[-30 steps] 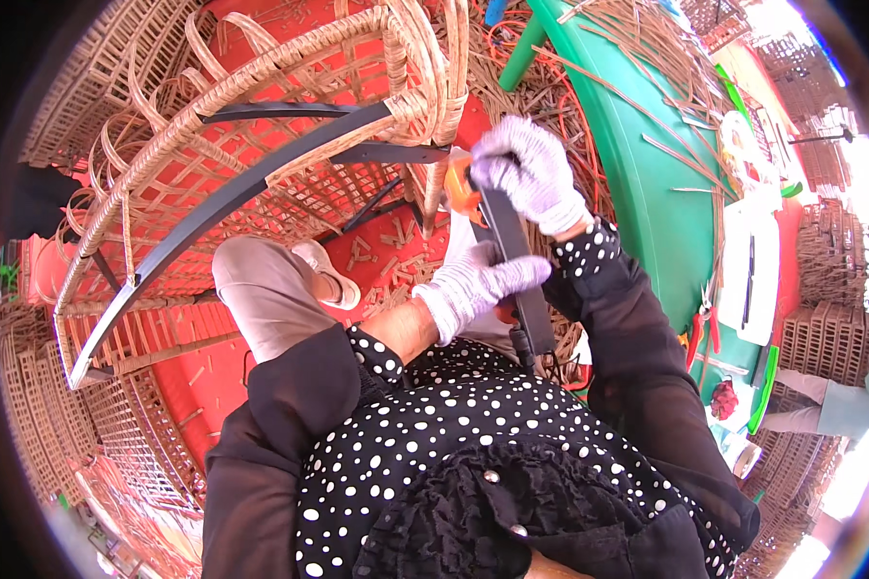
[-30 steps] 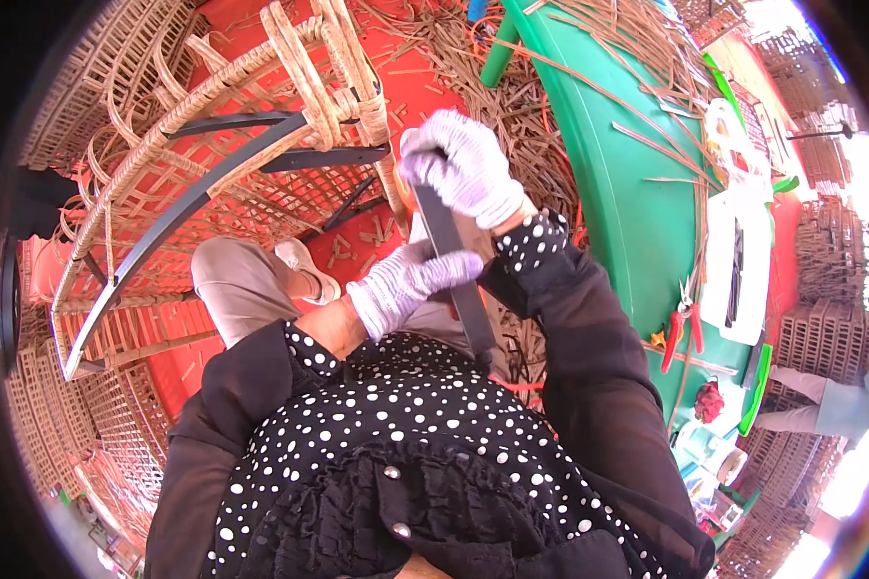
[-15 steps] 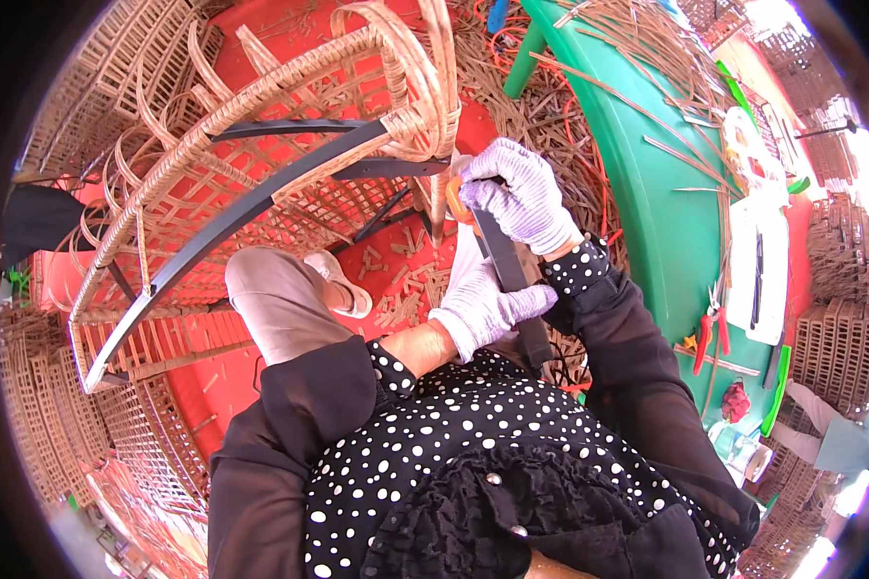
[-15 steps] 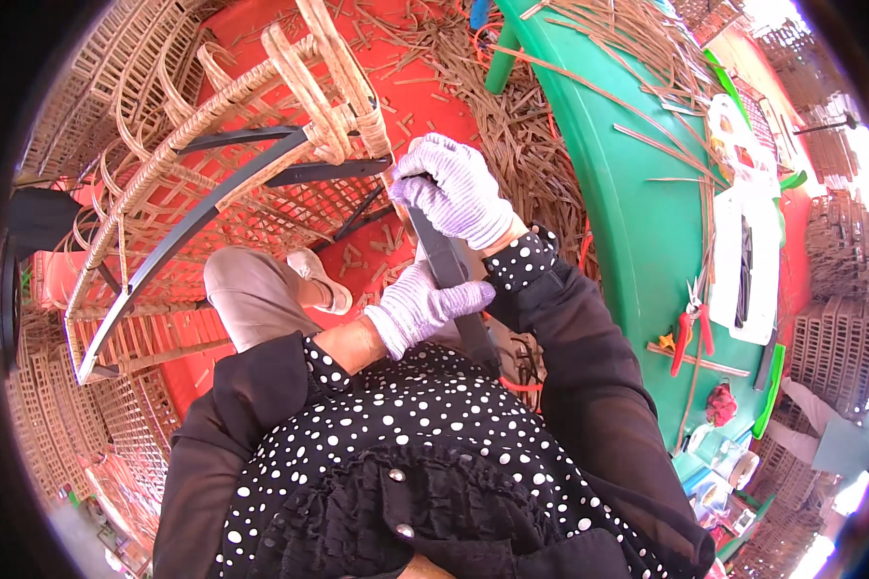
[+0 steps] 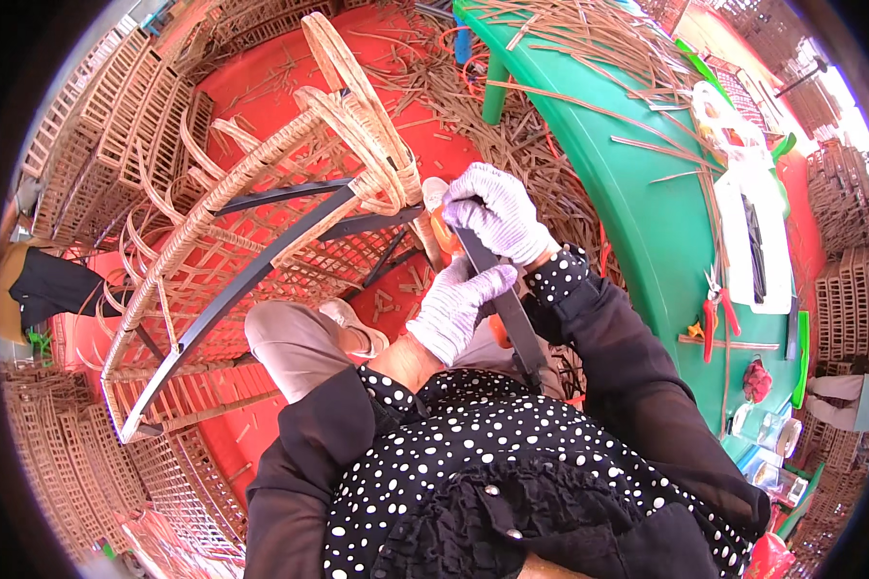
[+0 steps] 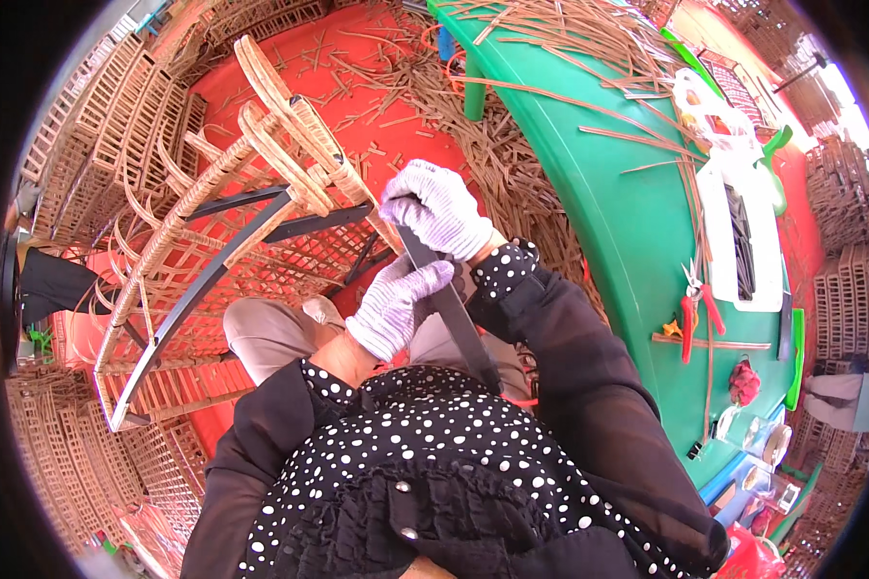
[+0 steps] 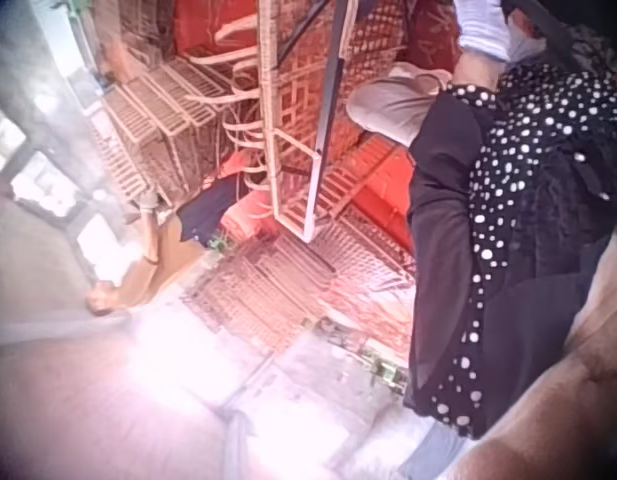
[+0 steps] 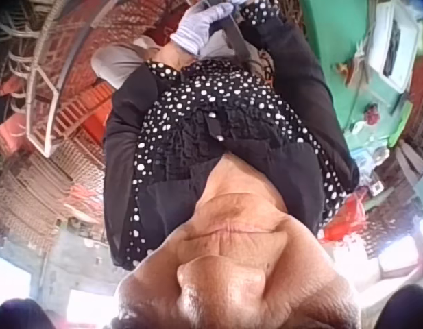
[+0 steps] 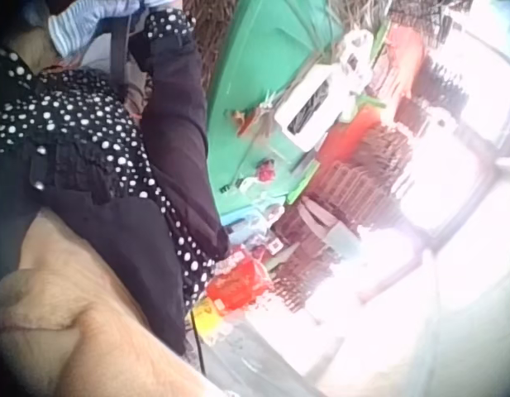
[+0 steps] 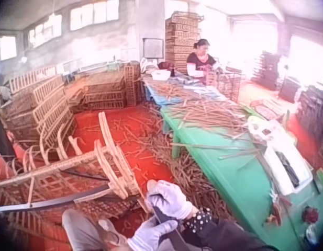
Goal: Assembling and weaving a rattan chair frame using a nail gun, pliers, and cutters.
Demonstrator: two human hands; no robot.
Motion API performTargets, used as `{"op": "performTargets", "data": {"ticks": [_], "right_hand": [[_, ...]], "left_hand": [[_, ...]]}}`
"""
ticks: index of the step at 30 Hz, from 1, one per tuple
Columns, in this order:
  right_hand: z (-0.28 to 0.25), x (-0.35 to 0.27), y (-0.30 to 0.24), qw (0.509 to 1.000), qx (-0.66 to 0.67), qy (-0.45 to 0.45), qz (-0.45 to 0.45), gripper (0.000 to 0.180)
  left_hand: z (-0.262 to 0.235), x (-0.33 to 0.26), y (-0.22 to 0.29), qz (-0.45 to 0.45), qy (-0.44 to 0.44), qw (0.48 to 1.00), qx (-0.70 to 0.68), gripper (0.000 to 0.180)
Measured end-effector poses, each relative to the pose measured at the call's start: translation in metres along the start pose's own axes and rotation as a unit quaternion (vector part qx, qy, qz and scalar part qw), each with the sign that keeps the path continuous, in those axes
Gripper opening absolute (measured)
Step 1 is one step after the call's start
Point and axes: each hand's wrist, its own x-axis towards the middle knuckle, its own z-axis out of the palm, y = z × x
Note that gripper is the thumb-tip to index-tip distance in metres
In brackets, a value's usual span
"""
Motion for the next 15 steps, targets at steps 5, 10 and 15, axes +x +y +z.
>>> {"op": "performTargets", "data": {"ticks": [5, 10, 15], "right_hand": [[-0.004, -0.018, 0.005, 0.954, 0.224, 0.055, 0.194, 0.011], [-0.028, -0.073, 0.037, 0.796, 0.351, 0.144, 0.472, 0.035], [-0.028, -0.091, -0.028, 0.668, 0.492, 0.014, 0.558, 0.066]], "left_hand": [[0.007, 0.005, 0.012, -0.019, 0.001, 0.995, 0.096, 0.033], [0.024, 0.013, 0.030, 0.018, 0.012, 0.974, 0.226, 0.033], [0.030, 0.004, 0.063, 0.001, -0.040, 0.999, 0.027, 0.027]]}}
